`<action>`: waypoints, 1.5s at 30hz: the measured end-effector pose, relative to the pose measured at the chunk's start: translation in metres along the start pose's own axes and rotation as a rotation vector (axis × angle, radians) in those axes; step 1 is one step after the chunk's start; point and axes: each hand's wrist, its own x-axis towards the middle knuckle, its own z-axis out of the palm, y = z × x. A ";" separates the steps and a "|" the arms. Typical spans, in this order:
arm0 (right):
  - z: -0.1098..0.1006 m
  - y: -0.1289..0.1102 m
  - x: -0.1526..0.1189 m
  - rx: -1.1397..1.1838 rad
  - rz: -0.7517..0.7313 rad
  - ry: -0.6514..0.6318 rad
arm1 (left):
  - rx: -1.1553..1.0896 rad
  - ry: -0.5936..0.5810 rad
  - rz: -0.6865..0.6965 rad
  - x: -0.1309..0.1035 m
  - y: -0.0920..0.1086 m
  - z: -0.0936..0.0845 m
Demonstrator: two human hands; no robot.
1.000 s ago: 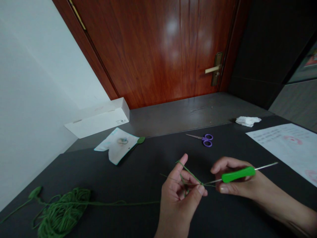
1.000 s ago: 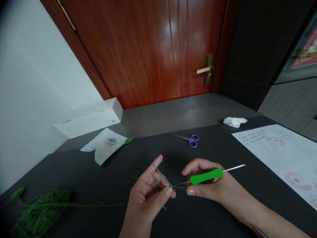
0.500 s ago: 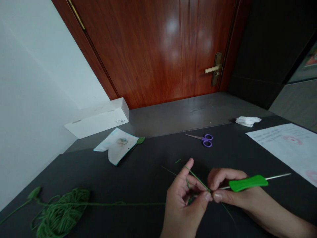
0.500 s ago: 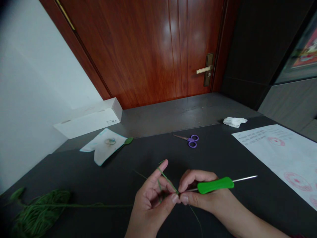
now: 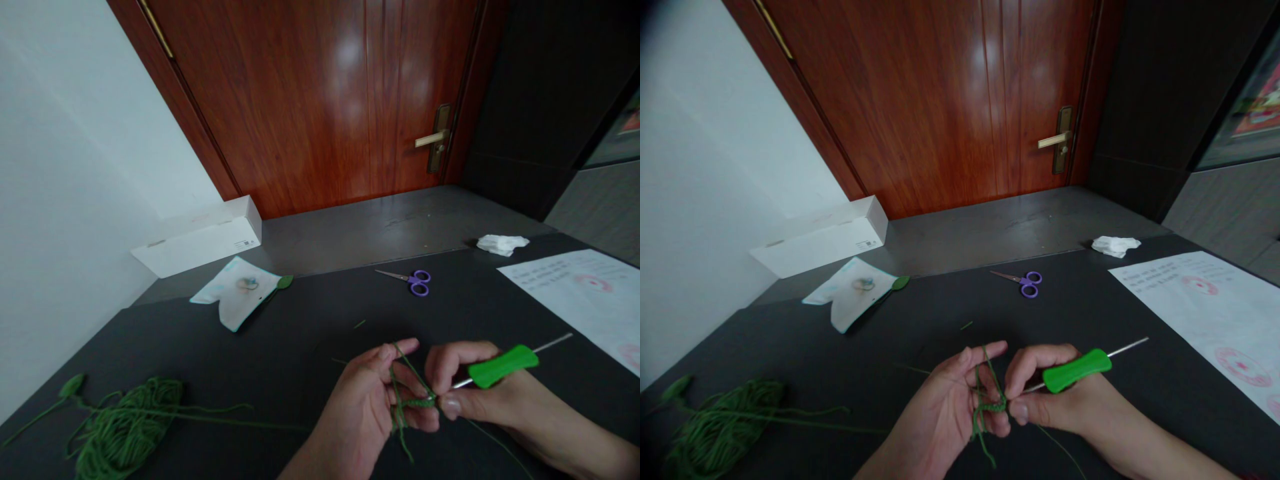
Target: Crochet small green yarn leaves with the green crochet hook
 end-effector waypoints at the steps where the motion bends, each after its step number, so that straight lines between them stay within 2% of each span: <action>1: 0.000 0.000 0.000 0.001 0.005 -0.012 | 0.025 -0.015 -0.002 -0.001 0.001 0.000; 7: -0.002 0.000 0.001 -0.026 -0.007 -0.039 | 0.207 -0.053 -0.040 -0.010 0.012 0.006; 12: -0.003 0.001 0.001 -0.024 -0.026 -0.036 | 0.226 -0.059 -0.068 -0.010 0.016 0.006; 14: -0.002 0.000 0.000 0.005 -0.016 -0.029 | 0.254 -0.027 -0.062 -0.010 0.016 0.007; 22: 0.005 -0.006 -0.003 0.110 0.093 0.081 | 0.334 0.078 0.007 -0.008 0.013 0.012; 31: 0.014 0.001 -0.003 0.190 0.155 0.196 | 0.473 0.254 0.208 -0.004 -0.004 0.010; 38: 0.012 0.009 0.000 0.085 0.052 0.234 | 0.578 0.248 0.329 -0.007 -0.002 0.013; 41: 0.011 0.010 0.000 0.023 -0.005 0.232 | 0.620 0.254 0.316 -0.008 -0.002 0.013; 45: 0.011 0.007 -0.002 -0.022 0.051 0.226 | 0.676 0.256 0.288 -0.010 -0.004 0.012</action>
